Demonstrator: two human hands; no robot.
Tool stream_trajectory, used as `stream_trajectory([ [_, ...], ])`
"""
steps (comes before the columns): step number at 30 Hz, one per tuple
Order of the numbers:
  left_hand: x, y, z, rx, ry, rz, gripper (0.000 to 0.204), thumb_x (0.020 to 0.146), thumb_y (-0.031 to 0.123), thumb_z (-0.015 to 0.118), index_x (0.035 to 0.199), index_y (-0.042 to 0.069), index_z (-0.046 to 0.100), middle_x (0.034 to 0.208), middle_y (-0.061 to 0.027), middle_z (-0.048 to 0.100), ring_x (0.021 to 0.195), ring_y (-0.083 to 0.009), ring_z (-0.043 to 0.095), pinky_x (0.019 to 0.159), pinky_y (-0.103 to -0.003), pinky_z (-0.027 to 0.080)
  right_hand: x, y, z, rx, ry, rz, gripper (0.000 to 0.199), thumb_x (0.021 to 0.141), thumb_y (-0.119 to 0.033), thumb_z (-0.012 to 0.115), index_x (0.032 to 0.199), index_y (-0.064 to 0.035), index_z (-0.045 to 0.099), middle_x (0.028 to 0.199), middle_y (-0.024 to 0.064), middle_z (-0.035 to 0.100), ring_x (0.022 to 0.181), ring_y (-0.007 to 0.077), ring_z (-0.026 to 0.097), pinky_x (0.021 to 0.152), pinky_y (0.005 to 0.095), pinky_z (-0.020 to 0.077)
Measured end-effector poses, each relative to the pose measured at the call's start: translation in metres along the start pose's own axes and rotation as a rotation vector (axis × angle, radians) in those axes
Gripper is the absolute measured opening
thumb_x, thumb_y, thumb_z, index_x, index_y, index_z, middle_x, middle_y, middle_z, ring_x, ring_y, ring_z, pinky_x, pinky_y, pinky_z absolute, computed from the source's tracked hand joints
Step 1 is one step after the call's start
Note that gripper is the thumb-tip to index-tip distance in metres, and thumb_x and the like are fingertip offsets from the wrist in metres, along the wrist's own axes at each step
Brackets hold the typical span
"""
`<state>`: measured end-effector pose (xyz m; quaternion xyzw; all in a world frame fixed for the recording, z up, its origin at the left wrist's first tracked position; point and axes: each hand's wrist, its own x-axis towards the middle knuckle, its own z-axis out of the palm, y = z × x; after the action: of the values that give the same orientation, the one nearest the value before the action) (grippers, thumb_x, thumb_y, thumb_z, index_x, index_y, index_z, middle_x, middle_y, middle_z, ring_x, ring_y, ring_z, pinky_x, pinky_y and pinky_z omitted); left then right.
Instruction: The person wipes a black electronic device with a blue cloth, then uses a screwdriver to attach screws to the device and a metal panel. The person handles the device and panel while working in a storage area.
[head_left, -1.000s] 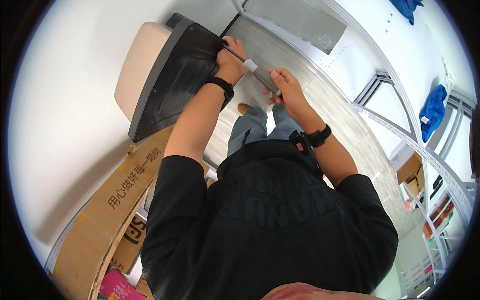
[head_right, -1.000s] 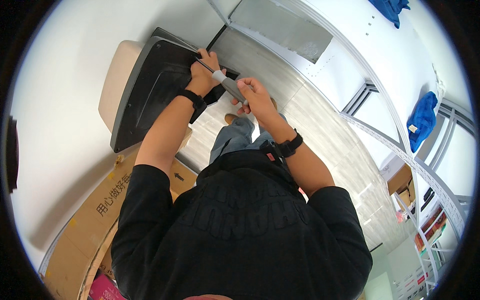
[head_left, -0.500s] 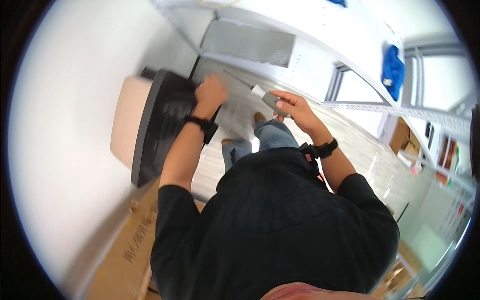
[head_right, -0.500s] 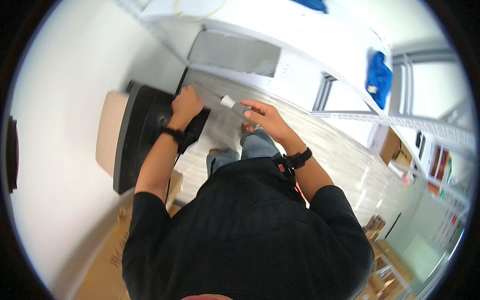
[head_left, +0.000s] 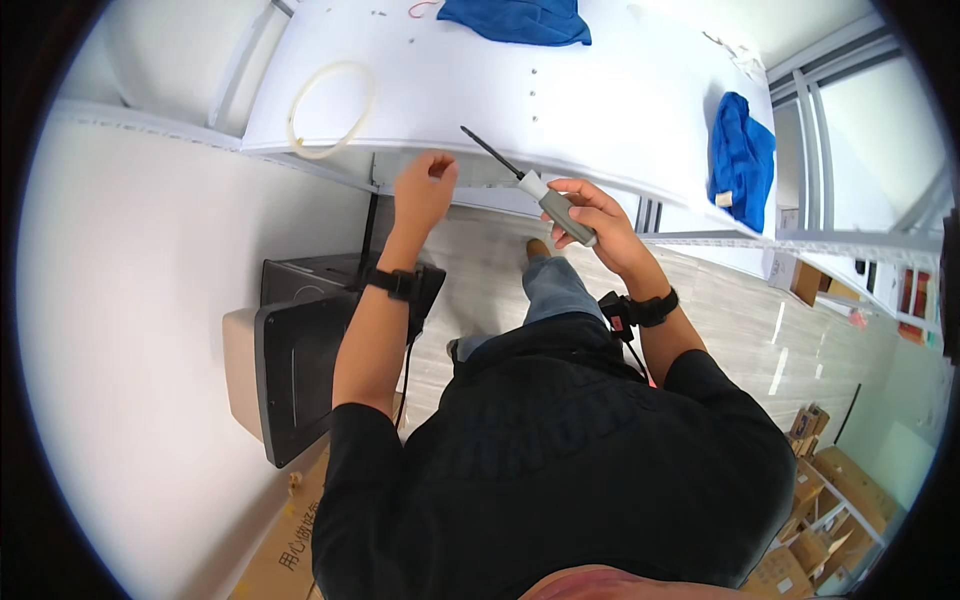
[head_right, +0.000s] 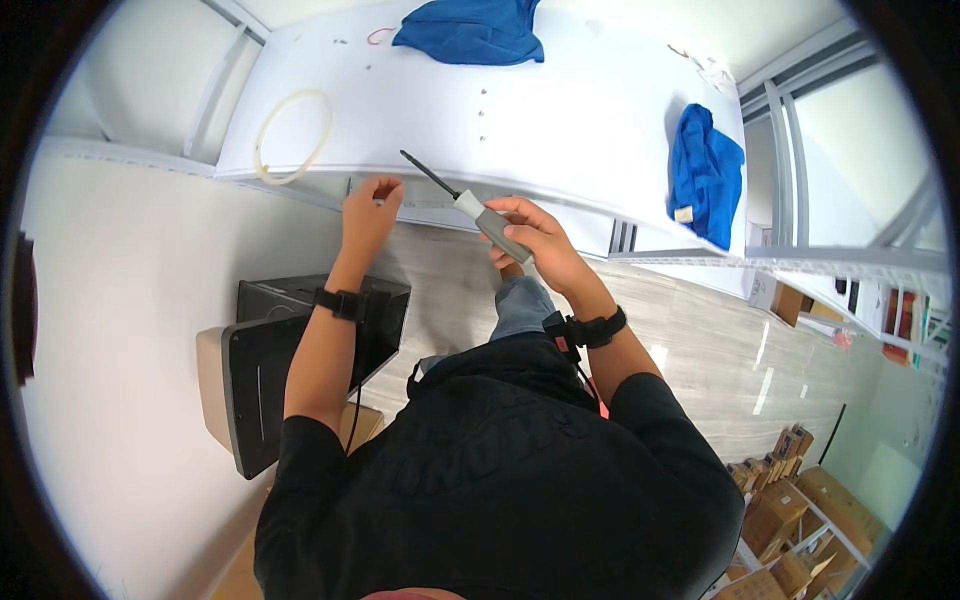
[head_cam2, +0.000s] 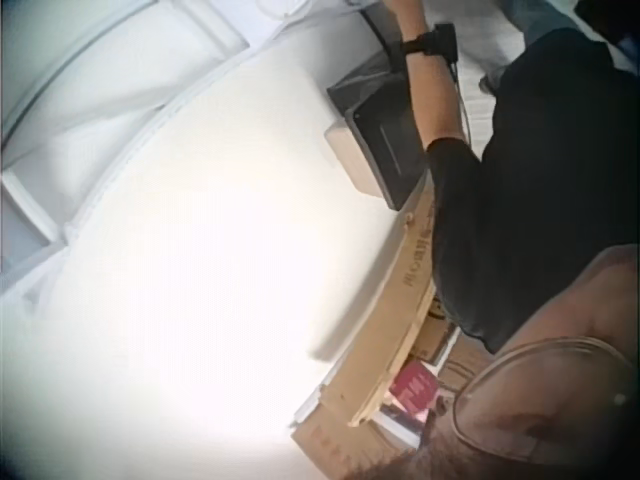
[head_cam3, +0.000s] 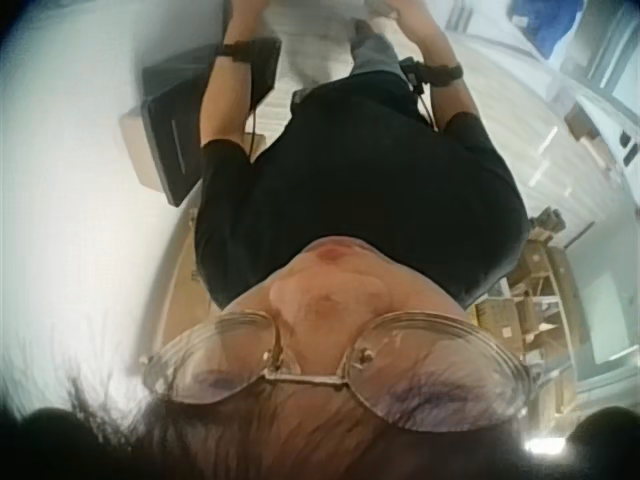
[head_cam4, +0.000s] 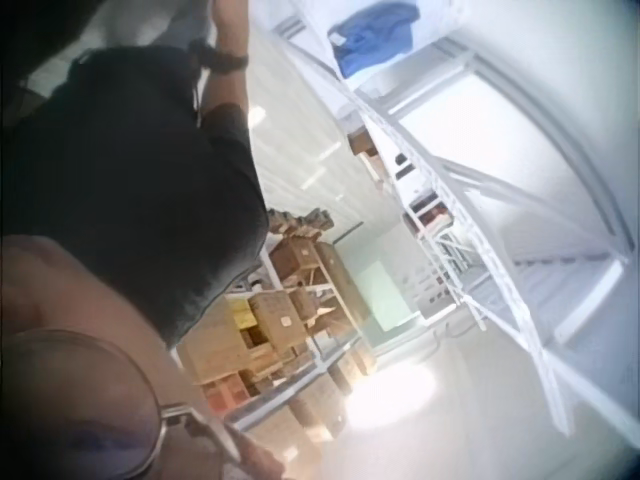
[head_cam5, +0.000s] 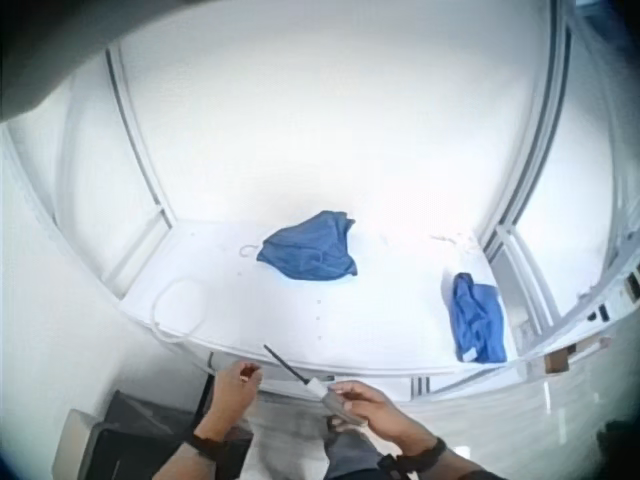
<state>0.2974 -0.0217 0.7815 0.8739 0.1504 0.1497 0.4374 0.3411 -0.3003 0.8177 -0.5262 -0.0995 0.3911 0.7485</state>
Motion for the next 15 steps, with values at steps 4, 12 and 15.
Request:
stream_trajectory([
  [4,0.07,0.04,0.049,-0.047,0.009,0.016,0.02,0.083,0.015,0.068,0.099,0.004,0.067,0.089,-0.0089,0.069,0.08,-0.0192,0.065,0.074,-0.031,0.051,0.015,-0.028,-0.047,0.089,0.072,-0.021,0.04,0.087,-0.006,0.041,0.125,-0.0048,0.054,0.098,0.0142,0.062,0.071,0.0148,0.061,0.063,0.0282,0.0519],
  [12,0.149,0.064,0.113,0.197,-0.099,-0.023,0.023,0.078,0.019,0.072,0.098,0.007,0.069,0.09,-0.0081,0.067,0.077,-0.0227,0.063,0.072,-0.033,0.051,0.028,-0.053,-0.105,0.054,0.211,0.0,0.038,0.086,-0.007,0.043,0.122,-0.0061,0.056,0.093,0.0114,0.063,0.068,0.0132,0.058,0.06,0.0266,0.0482],
  [15,0.154,0.066,0.12,0.301,-0.093,0.015,0.021,0.078,0.021,0.072,0.094,0.008,0.07,0.091,-0.0074,0.067,0.077,-0.0227,0.063,0.071,-0.035,0.051,0.03,-0.057,-0.113,0.067,0.223,0.004,0.038,0.086,-0.006,0.044,0.122,-0.0063,0.056,0.092,0.0111,0.063,0.068,0.013,0.058,0.061,0.0264,0.048],
])
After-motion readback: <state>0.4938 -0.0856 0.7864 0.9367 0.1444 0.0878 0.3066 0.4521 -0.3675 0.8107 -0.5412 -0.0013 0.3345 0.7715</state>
